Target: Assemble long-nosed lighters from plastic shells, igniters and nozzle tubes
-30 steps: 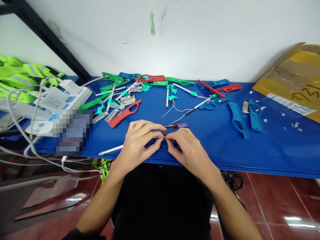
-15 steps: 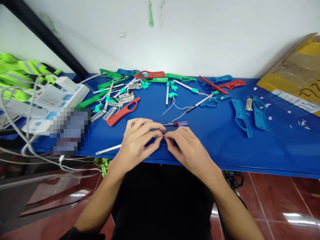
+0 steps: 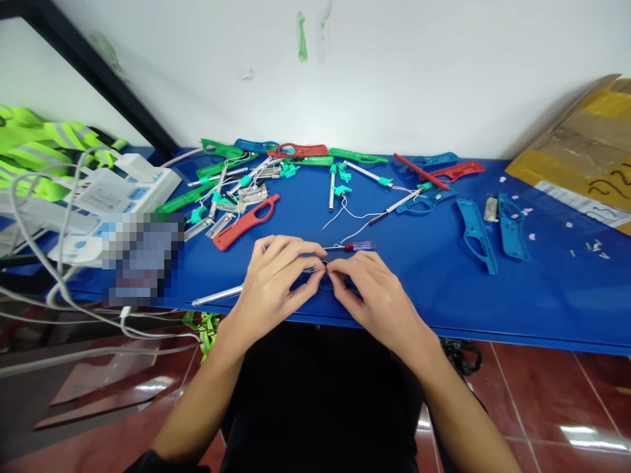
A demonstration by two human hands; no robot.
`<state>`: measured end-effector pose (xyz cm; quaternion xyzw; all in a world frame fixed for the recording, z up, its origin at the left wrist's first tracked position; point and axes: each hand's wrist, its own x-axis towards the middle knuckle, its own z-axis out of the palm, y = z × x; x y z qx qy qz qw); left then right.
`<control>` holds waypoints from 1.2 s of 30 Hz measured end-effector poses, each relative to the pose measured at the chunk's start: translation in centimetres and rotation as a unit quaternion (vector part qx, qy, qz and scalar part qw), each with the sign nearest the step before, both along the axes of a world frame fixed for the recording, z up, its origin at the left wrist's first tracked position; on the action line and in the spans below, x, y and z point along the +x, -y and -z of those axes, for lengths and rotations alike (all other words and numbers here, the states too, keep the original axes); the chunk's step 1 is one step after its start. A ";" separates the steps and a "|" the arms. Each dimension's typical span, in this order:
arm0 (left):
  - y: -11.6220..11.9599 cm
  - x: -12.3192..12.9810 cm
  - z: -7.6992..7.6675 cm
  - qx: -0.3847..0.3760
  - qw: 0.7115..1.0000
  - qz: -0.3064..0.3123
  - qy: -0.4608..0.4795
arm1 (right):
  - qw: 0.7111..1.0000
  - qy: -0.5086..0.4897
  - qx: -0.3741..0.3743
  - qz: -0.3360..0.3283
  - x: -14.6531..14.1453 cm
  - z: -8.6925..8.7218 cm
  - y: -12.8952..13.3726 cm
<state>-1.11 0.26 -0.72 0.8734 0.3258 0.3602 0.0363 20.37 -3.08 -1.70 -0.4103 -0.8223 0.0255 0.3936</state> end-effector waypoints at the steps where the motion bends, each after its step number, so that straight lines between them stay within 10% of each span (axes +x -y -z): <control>1: 0.0 0.0 0.0 -0.001 1.000 -0.002 -0.003 | 1.000 0.000 -0.002 0.002 0.0 0.0 0.0; 36: 0.0 0.0 0.3 0.007 1.000 0.005 0.013 | 1.000 0.009 0.011 0.008 0.0 0.1 0.0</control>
